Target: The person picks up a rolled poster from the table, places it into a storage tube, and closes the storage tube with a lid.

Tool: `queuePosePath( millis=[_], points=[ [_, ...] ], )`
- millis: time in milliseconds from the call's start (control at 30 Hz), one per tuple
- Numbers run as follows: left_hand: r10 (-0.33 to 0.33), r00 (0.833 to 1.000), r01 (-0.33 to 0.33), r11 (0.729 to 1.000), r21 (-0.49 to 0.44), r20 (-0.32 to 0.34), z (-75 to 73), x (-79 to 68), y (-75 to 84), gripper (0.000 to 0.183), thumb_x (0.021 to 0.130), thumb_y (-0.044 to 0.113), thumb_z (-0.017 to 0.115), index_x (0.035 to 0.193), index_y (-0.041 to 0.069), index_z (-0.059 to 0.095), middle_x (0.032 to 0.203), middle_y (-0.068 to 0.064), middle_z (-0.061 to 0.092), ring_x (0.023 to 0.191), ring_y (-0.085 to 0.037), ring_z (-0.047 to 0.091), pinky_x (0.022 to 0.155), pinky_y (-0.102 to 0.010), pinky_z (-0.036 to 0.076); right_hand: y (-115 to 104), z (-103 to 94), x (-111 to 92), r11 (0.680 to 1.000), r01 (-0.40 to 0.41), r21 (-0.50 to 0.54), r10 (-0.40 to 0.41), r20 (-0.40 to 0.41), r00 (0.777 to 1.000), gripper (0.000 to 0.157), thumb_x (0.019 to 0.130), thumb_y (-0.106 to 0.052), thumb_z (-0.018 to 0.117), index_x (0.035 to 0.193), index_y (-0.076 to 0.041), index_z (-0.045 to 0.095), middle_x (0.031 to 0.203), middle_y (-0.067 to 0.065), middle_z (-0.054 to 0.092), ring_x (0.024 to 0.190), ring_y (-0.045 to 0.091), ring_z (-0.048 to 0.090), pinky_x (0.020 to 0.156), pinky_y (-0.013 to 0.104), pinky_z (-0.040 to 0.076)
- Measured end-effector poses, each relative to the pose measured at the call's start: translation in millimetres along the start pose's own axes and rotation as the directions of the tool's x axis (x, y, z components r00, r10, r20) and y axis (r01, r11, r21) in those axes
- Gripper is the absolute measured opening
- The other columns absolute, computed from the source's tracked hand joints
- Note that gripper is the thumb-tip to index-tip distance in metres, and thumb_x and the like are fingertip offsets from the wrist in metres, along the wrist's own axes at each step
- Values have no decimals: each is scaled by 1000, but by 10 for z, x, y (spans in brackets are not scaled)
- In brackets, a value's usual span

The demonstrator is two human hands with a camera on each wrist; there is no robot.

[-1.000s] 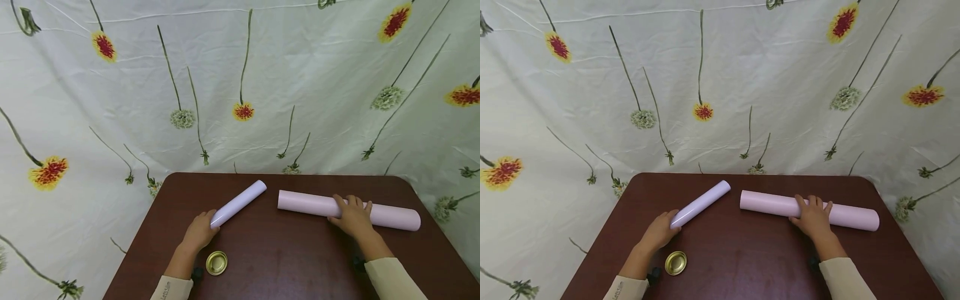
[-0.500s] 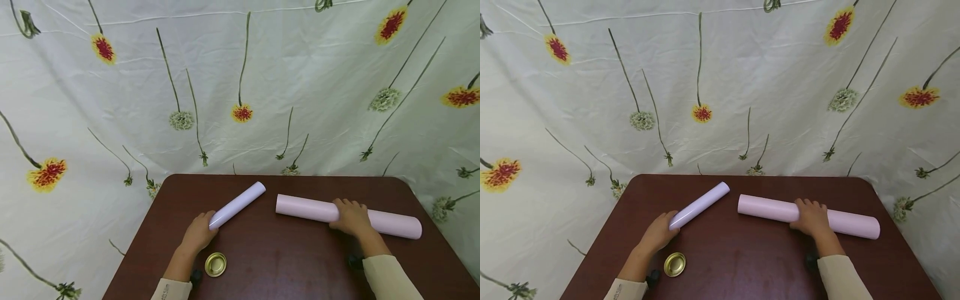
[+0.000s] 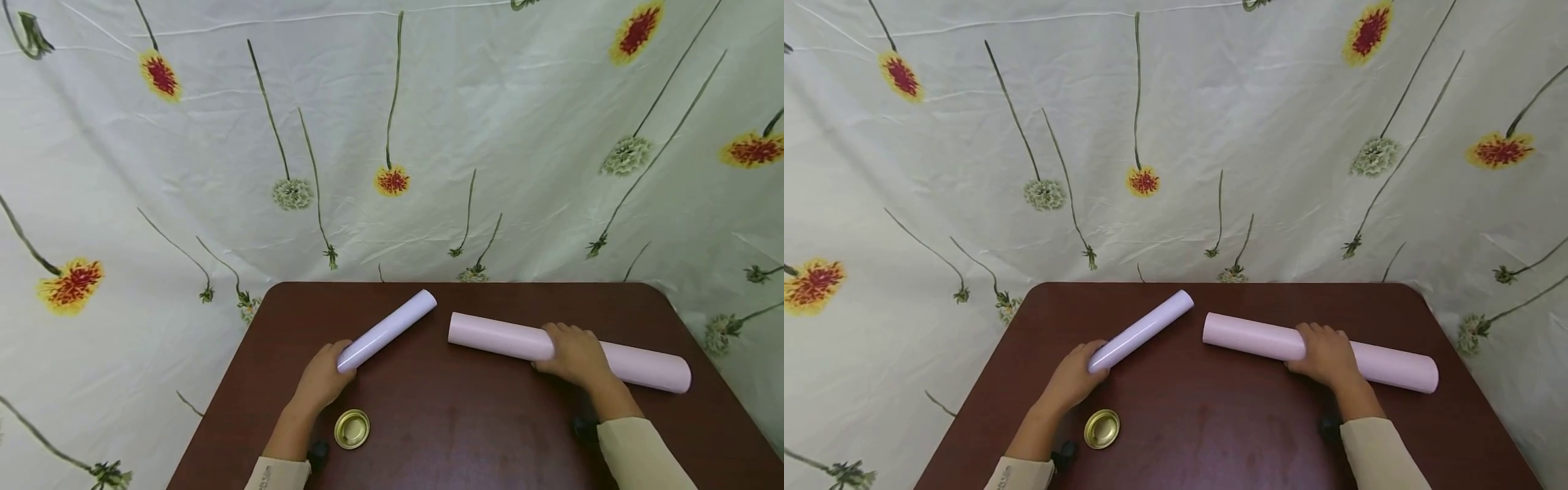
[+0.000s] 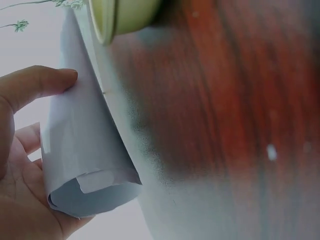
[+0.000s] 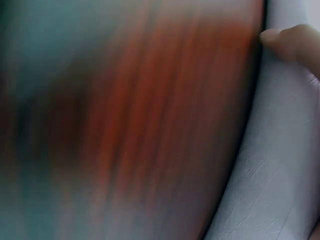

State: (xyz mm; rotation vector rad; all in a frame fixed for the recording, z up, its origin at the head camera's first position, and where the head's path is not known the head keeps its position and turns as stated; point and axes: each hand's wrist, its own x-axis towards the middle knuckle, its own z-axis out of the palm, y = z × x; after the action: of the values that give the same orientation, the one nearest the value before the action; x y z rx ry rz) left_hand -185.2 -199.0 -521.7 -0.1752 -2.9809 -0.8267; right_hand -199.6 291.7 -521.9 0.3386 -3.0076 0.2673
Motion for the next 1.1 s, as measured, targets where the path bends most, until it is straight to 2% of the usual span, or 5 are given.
queuePosePath(
  millis=[200,533,733,900,1100],
  points=[
    [16,1000,-16,999,-37,-6,1,5,6,54,83,17,77,135,11,62,119,-11,67,103,-26,64,91,-48,50,17,3,-7,1000,29,-5,-29,-6,1000,75,73,-49,82,128,-2,60,120,19,69,103,40,65,85,60,49],
    [27,999,-28,998,-61,-20,-49,-16,33,56,82,18,78,135,12,61,119,-10,68,102,-25,63,90,-46,50,30,-35,-36,999,50,17,-49,-40,998,74,73,-48,82,128,-4,61,119,19,69,104,40,65,85,60,49],
    [27,999,-29,995,-91,-27,-109,-27,62,56,84,18,77,137,13,61,122,-10,67,103,-25,63,90,-46,50,73,-114,-60,998,27,62,-20,-112,994,70,72,-46,83,126,-7,62,116,17,70,101,38,65,84,60,49],
    [31,999,-35,993,-109,-34,-124,-36,51,55,85,17,77,137,16,61,121,-8,67,101,-23,63,88,-45,50,90,-203,-86,994,0,106,14,-130,991,70,72,-46,83,127,-9,61,117,16,69,102,37,64,84,60,47],
    [54,997,-60,989,-136,-50,-153,-49,90,54,85,18,78,137,19,62,122,-6,67,102,-22,63,88,-45,50,105,-260,-123,994,9,106,10,-175,984,72,72,-46,84,128,-9,61,119,17,69,104,39,64,82,61,48]
  ],
)
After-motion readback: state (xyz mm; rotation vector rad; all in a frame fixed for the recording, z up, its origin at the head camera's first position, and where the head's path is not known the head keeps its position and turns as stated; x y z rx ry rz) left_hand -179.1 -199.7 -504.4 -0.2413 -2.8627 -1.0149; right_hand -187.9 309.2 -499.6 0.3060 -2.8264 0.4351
